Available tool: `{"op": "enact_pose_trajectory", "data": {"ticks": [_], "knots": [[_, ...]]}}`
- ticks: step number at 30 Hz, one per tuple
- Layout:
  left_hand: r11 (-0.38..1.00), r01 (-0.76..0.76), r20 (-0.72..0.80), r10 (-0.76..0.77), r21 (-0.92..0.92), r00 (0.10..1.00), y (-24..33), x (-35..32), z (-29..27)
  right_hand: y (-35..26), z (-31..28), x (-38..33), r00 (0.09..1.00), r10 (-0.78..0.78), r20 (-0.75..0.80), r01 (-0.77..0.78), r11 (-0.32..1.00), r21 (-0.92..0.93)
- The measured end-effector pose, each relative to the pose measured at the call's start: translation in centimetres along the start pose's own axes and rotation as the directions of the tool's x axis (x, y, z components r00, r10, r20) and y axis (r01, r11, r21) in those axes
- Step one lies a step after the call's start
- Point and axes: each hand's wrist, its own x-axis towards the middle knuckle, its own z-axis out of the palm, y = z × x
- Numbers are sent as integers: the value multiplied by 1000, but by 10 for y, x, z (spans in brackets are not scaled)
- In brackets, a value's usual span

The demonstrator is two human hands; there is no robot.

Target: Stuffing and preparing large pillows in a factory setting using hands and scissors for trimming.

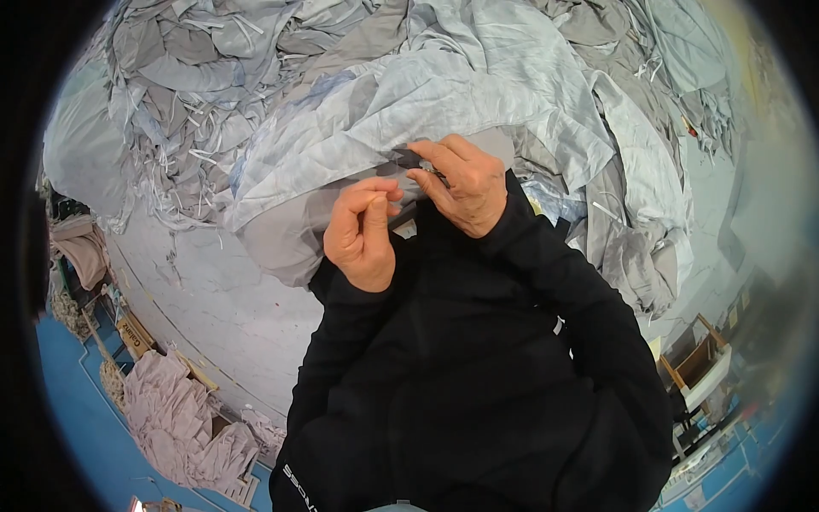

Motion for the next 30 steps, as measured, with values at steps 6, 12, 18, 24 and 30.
{"op": "enact_pose_trajectory", "data": {"ticks": [6,12,18,24,30], "knots": [[996,-87,-188,90,23,978,35,5,-62,9,-5,0,993,112,-22,-111,994,23],[856,86,-586,272,509,763,54,33,-242,15,-3,4,992,122,-44,-120,991,51],[549,395,-428,-75,736,901,-58,-3,-372,19,-3,1,991,122,-59,-121,992,21],[334,529,-492,-196,780,848,-120,-15,-375,28,-7,-9,983,183,8,-183,979,87],[265,490,-396,-339,830,853,-150,-48,-409,22,0,-5,990,139,-9,-138,989,62]]}}
